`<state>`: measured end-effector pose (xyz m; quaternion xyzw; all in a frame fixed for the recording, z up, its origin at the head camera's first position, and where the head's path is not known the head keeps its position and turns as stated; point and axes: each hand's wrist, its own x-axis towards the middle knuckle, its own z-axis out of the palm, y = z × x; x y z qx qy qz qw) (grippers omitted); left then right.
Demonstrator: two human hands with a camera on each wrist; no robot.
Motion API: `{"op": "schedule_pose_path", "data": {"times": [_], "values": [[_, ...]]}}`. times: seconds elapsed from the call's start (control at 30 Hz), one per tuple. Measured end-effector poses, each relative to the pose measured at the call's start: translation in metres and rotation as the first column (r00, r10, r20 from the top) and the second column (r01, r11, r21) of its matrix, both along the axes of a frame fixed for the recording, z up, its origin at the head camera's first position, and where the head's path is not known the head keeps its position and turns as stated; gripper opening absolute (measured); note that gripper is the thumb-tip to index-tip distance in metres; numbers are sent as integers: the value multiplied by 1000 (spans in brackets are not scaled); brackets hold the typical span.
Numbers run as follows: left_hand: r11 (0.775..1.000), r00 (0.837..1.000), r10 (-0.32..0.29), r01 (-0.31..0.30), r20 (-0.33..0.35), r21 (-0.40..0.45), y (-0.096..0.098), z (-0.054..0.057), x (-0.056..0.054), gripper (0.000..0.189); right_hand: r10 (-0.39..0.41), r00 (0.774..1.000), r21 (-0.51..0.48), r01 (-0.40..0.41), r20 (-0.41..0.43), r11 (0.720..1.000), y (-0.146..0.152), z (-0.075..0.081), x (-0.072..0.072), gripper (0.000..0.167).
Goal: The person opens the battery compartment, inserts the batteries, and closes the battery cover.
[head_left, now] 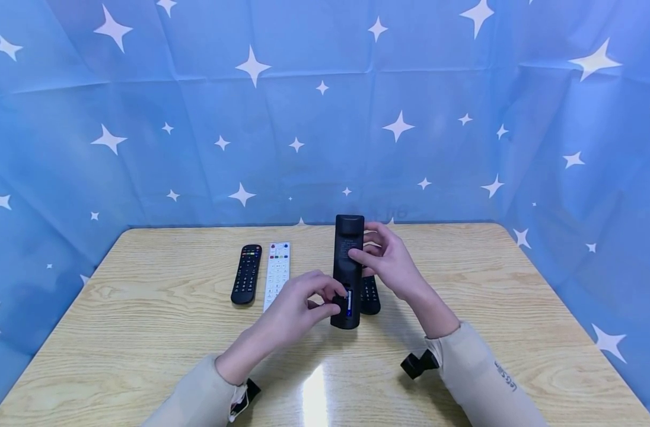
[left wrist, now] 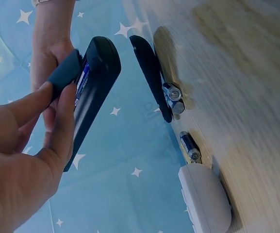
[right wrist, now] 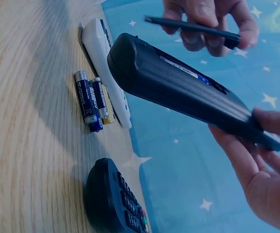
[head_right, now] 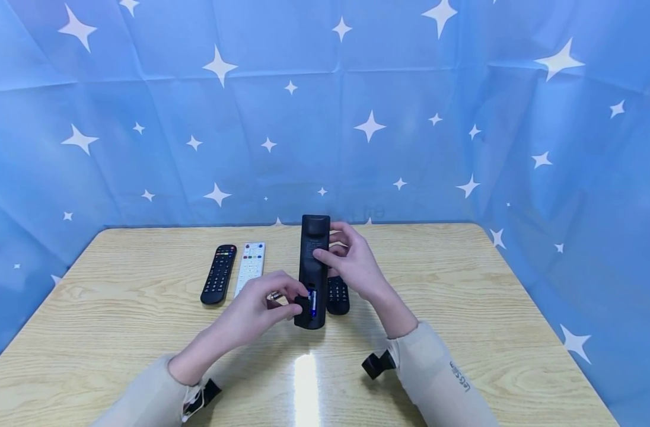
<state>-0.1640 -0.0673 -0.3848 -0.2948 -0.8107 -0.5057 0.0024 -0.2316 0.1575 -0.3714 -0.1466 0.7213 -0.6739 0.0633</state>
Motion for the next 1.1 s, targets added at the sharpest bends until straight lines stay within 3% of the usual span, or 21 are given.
{"op": "schedule_pose_path", "data": {"times": [0.5, 1.1], "values": [[999, 996, 15, -11, -83, 48, 7, -2, -2, 24, 11, 1000, 8, -11, -2, 1000, -2, 2, 0, 57], [1000, 991, 25, -23, -129, 17, 9, -3, -3, 23, 13, 1000, 13, -13, -8, 1000, -4, 3, 0, 56]]}}
